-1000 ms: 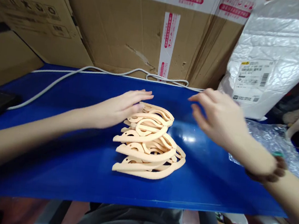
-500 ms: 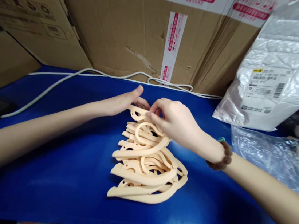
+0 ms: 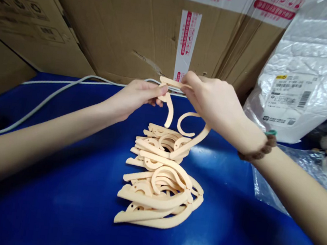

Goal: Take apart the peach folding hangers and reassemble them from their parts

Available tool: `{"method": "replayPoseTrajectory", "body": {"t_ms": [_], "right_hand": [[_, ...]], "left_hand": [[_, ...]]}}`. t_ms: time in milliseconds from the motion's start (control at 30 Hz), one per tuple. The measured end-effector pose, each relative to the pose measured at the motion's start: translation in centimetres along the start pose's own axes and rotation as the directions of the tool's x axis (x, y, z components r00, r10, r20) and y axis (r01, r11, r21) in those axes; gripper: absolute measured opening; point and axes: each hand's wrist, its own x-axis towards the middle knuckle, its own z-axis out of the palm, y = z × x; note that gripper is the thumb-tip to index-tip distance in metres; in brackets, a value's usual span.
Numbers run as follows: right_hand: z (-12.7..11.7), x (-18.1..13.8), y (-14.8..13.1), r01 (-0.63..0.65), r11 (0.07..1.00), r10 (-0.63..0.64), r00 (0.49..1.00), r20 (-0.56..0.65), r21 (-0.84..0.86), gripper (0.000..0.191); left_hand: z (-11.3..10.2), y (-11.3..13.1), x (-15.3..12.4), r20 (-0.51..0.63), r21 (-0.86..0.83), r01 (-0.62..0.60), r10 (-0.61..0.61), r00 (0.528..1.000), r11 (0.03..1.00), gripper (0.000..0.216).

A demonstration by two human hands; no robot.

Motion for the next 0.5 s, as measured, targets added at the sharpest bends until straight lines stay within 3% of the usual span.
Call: {"method": "replayPoseTrajectory", "body": {"t_ms": [100, 267, 400, 500], "right_hand": [[-0.2, 1.1, -0.1, 0.038, 0.997, -0.037, 0.999, 0.021, -0.061, 0.012], [0.4, 2.3, 0.8, 0.036, 0.993, -0.047, 0.995, 0.094, 0.116, 0.016], [0.8, 2.8, 3.0, -0.089, 0.956, 0.023, 0.972, 0.233, 0.278, 0.025], [0.7, 2.8, 5.0, -0.224, 0.875, 0.176, 0.973, 0.15, 0.43, 0.031]], "left_hand": [[0.7, 1.0, 0.6, 0.033, 0.071, -0.083, 0.081, 0.996, 0.994, 0.04], [0.8, 1.2, 1.0, 0.065, 0.207, -0.198, 0.189, 0.98, 0.958, 0.039], [-1.2, -0.5, 1.6, 0.046, 0.455, -0.308, 0.323, 0.945, 0.836, 0.035], [-4.0, -2.6, 2.8, -0.014, 0.564, -0.204, 0.256, 0.967, 0.8, 0.041]]}}
